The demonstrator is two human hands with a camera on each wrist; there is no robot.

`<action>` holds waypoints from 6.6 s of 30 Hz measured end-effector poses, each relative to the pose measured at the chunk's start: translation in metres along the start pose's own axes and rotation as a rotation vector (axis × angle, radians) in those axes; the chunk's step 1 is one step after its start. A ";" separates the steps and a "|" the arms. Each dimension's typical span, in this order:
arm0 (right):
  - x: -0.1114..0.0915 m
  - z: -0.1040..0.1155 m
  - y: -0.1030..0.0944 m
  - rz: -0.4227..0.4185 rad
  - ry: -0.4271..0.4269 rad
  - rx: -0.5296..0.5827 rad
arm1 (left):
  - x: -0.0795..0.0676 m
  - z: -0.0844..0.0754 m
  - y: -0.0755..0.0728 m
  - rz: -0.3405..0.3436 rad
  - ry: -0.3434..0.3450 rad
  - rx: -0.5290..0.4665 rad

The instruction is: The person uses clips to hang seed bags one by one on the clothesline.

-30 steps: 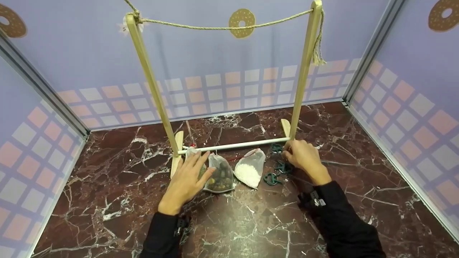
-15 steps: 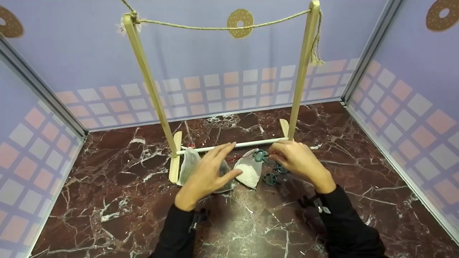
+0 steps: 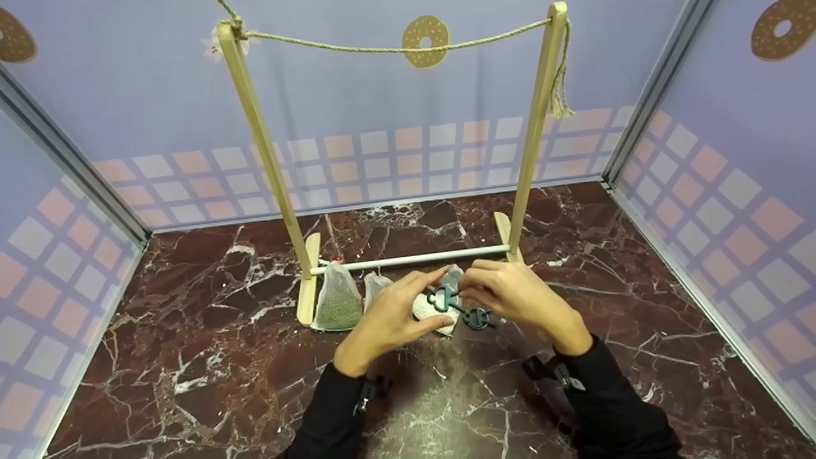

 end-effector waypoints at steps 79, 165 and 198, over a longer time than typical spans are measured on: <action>-0.007 -0.013 -0.002 -0.138 0.037 0.266 | 0.000 0.009 -0.002 -0.026 -0.046 -0.076; -0.028 -0.031 -0.049 -0.316 0.070 0.063 | 0.070 0.108 0.069 0.145 -0.684 0.258; 0.025 -0.013 -0.138 -0.173 -0.028 -0.091 | 0.112 0.012 -0.010 0.118 -0.374 0.157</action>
Point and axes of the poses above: each hand's wrist, its own x-axis towards the middle knuckle, its own y-axis out of the palm, z = x × y, the point moved 8 cm from there along x, towards the middle knuckle, and after that the axes turned 15 degrees about -y, right-handed, at the moved point
